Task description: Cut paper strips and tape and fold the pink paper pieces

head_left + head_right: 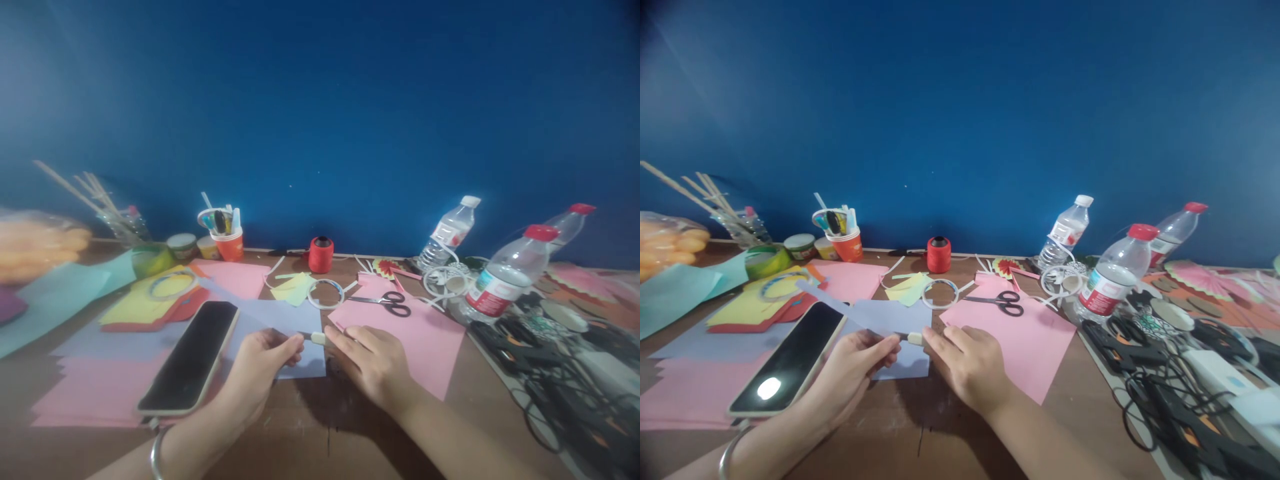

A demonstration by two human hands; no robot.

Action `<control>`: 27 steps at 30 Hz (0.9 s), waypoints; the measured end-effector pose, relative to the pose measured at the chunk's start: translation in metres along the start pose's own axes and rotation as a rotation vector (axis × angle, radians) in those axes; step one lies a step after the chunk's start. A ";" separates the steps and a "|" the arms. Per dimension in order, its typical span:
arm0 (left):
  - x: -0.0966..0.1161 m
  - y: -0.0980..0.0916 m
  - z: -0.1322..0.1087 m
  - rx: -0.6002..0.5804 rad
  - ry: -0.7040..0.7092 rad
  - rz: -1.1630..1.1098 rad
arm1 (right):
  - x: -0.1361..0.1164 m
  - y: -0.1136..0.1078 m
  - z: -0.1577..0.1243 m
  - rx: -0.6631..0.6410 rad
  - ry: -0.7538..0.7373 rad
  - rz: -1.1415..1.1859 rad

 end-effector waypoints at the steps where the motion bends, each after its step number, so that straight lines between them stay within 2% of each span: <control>1: 0.000 0.000 0.000 -0.004 0.003 0.006 | 0.000 0.000 0.000 0.001 -0.001 0.003; 11: 0.004 -0.003 -0.001 -0.124 0.011 -0.058 | 0.001 0.002 -0.004 -0.021 0.033 0.004; 17: 0.004 -0.002 0.003 -0.073 0.009 -0.246 | 0.003 0.000 -0.003 -0.014 0.041 0.001; 21: 0.002 -0.004 0.001 -0.055 0.009 -0.287 | 0.011 0.003 -0.007 -0.037 0.181 0.084; 24: 0.014 -0.014 0.001 -0.039 0.106 -0.032 | 0.018 0.008 -0.008 0.014 0.342 0.134; 25: 0.020 -0.019 0.001 -0.043 0.153 0.127 | 0.019 0.010 -0.008 0.036 0.375 0.139; 27: 0.031 -0.029 0.004 -0.038 0.302 0.643 | 0.021 0.012 -0.008 0.051 0.409 0.143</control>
Point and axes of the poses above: each hand's wrist, its own z-axis towards the middle knuckle, its own y-axis out of the palm, x = y × z, the point moved 1 cm from there along z, towards the middle knuckle, and after that the axes turned 9 degrees about z, right-handed, at the moved point
